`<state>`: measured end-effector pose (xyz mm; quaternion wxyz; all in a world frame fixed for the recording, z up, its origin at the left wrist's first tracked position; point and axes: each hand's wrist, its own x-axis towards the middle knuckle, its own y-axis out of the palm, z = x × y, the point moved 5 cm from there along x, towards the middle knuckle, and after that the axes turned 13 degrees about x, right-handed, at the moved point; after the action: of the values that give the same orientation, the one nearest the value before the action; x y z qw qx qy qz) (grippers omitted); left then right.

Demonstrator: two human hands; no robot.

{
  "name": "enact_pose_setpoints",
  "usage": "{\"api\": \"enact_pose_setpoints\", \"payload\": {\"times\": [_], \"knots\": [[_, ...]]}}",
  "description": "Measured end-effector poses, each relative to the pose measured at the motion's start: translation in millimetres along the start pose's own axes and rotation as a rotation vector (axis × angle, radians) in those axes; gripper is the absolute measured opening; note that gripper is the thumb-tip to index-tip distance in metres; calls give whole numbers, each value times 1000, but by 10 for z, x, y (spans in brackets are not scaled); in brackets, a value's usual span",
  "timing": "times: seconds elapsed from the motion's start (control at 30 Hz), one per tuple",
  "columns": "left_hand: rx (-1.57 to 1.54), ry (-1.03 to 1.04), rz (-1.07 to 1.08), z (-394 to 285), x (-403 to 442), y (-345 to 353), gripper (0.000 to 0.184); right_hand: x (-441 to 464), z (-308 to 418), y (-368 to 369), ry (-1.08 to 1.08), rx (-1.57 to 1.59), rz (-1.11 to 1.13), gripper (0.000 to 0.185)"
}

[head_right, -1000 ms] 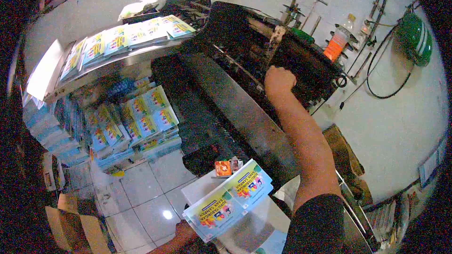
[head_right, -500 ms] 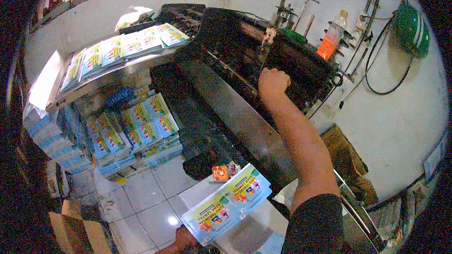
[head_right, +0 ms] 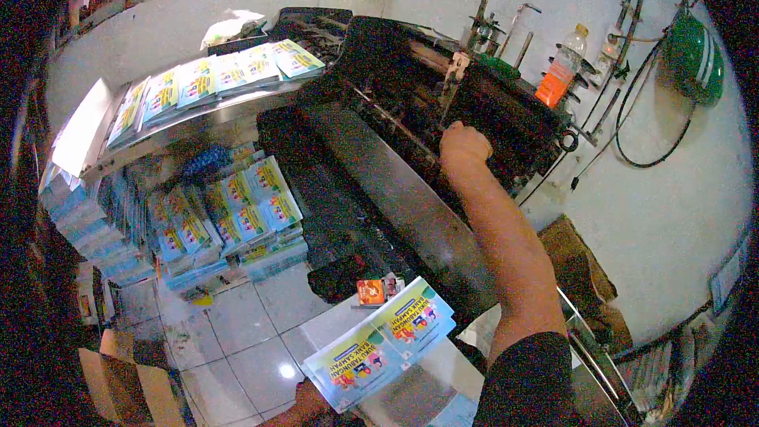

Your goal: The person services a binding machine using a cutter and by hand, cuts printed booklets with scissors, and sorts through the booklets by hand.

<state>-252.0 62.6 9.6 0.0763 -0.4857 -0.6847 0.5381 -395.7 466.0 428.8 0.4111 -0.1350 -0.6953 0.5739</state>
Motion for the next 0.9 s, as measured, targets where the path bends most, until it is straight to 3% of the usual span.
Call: {"api": "enact_pose_setpoints", "payload": {"times": [0.13,0.2,0.63,0.9], "knots": [[5,1,11,13,-3,4,54,28,-7,34,-24,-6,-66,19],[4,3,14,14,-3,12,54,52,-31,48,10,30,-20,31],[-14,22,29,18,-34,115,55,41,136,67,-22,-184,123,29],[-15,20,37,105,-115,282,55,32,58,81,-72,-106,173,29]]}}
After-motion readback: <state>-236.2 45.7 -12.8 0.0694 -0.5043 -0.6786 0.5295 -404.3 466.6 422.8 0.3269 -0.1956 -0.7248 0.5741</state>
